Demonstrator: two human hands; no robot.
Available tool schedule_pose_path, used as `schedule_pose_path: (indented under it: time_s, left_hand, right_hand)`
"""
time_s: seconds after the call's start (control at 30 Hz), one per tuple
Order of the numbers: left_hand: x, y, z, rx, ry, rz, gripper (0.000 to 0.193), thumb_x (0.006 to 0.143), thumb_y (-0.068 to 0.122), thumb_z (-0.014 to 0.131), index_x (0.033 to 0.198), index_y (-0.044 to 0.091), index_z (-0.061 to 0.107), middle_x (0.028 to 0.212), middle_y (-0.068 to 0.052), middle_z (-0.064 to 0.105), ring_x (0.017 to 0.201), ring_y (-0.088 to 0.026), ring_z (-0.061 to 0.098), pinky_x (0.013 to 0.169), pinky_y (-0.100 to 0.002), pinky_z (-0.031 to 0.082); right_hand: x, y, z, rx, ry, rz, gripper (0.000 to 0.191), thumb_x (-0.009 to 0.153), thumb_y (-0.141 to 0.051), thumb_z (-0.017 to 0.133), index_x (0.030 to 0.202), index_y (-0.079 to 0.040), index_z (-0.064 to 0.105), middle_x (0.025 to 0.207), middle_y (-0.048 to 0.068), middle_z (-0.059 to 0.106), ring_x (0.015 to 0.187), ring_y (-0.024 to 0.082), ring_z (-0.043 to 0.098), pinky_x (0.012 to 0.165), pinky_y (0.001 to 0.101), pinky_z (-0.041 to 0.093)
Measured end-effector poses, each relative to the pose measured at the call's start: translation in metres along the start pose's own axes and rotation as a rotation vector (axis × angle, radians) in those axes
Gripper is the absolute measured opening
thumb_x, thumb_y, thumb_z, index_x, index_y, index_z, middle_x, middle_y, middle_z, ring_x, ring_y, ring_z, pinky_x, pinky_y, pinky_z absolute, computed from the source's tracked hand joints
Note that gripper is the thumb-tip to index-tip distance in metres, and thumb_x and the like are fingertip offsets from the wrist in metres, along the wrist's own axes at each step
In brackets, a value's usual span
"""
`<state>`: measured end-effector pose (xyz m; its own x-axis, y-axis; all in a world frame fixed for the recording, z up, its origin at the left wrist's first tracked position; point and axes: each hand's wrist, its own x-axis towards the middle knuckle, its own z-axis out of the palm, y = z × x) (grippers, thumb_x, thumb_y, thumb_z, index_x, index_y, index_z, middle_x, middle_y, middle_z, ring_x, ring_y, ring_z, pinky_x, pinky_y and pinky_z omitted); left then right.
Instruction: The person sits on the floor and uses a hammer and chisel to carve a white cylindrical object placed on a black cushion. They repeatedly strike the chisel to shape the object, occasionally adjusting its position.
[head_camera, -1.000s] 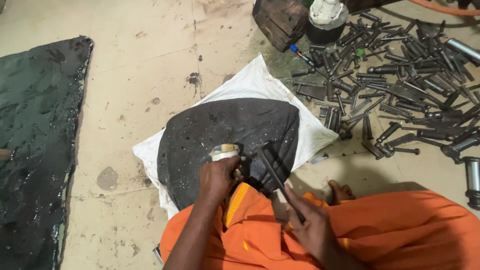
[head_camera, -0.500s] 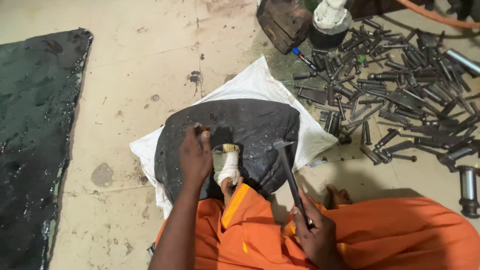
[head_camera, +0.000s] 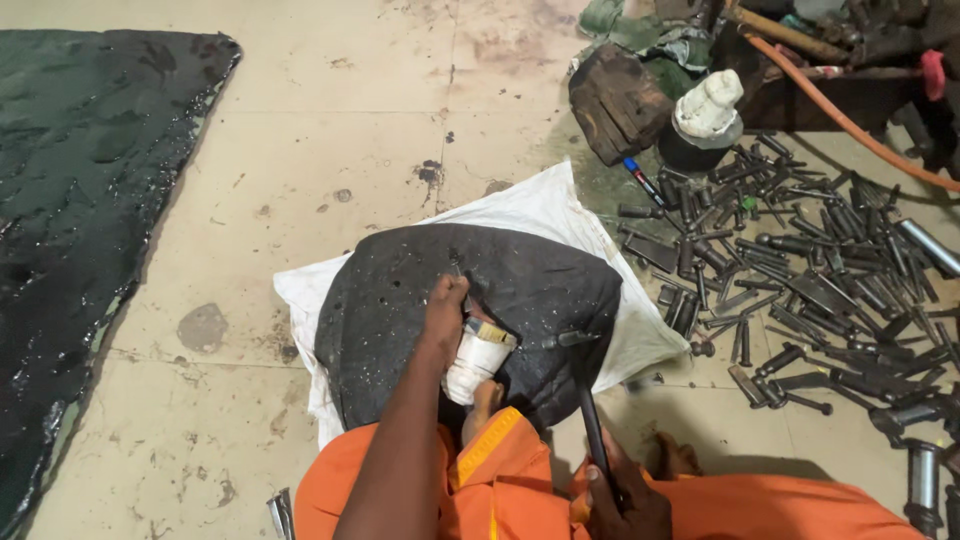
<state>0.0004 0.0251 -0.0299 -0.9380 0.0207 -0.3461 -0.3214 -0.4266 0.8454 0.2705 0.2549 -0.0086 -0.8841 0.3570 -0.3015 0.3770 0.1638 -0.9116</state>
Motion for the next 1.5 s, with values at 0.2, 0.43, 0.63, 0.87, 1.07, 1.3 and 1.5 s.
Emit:
schedule_pose_path:
  time_s: [0.2,0.43,0.63,0.87,1.07,1.3,1.5]
  left_hand:
    - [0.009,0.011,-0.016,-0.031,0.057,-0.082,0.019,0.102,0.024,0.057,0.101,0.005,0.061,0.08,-0.005,0.059,0.066,-0.015,0.057,0.059,-0.035,0.052]
    - [0.014,0.002,-0.013,0.011,0.318,-0.106,0.019,0.101,0.025,0.057,0.097,0.007,0.063,0.071,-0.007,0.055,0.058,-0.018,0.053,0.053,-0.037,0.048]
    - [0.014,-0.014,-0.005,-0.017,-0.03,-0.113,0.021,0.099,0.018,0.047,0.093,0.003,0.061,0.071,-0.006,0.055,0.058,-0.017,0.052,0.049,-0.038,0.046]
    - [0.007,-0.022,0.002,0.163,0.154,0.05,0.027,0.106,0.029,0.053,0.095,0.005,0.057,0.064,-0.005,0.055,0.052,-0.017,0.053,0.052,-0.037,0.046]
    - [-0.018,-0.007,-0.026,0.386,0.269,0.284,0.024,0.107,0.028,0.046,0.107,0.004,0.052,0.08,-0.01,0.073,0.071,-0.017,0.07,0.069,-0.033,0.056]
    - [-0.079,-0.039,-0.059,0.608,0.39,0.33,0.025,0.107,0.024,0.052,0.106,0.0,0.058,0.102,-0.022,0.072,0.09,-0.037,0.068,0.078,-0.045,0.053]
    - [-0.111,-0.049,-0.041,0.962,0.358,0.329,0.054,0.082,0.032,0.079,0.108,-0.006,0.051,0.101,-0.028,0.07,0.095,-0.046,0.068,0.084,-0.049,0.054]
  right_hand:
    - [0.01,0.028,-0.001,-0.103,0.055,-0.459,0.047,0.087,-0.005,0.068,0.134,-0.008,0.066,0.087,0.003,0.08,0.059,0.005,0.067,0.056,0.0195,0.055]
    - [0.016,0.029,0.011,-0.177,0.022,-0.484,0.05,0.084,-0.001,0.071,0.134,-0.007,0.066,0.085,0.008,0.08,0.057,0.007,0.069,0.056,0.0204,0.056]
    - [0.009,0.022,0.012,0.073,-0.058,-0.222,0.052,0.086,0.001,0.067,0.137,-0.006,0.064,0.09,0.013,0.078,0.053,0.009,0.067,0.052,0.023,0.054]
    - [0.016,0.034,0.007,0.073,-0.055,-0.288,0.052,0.086,-0.001,0.064,0.138,-0.005,0.06,0.103,0.012,0.08,0.058,0.008,0.072,0.053,0.0246,0.058]
    - [0.014,0.045,-0.004,-0.384,-0.062,-0.504,0.048,0.088,-0.008,0.064,0.135,-0.004,0.06,0.102,0.008,0.081,0.064,0.006,0.077,0.075,0.029,0.059]
    - [0.025,0.023,-0.005,-0.564,-0.046,-0.595,0.035,0.089,-0.019,0.07,0.123,-0.009,0.071,0.07,-0.002,0.076,0.065,0.008,0.071,0.102,0.0403,0.037]
    - [0.082,-0.027,0.018,-0.039,-0.202,0.146,0.023,0.096,-0.016,0.07,0.109,0.002,0.067,0.072,0.01,0.062,0.062,0.022,0.057,0.055,0.0363,0.045]
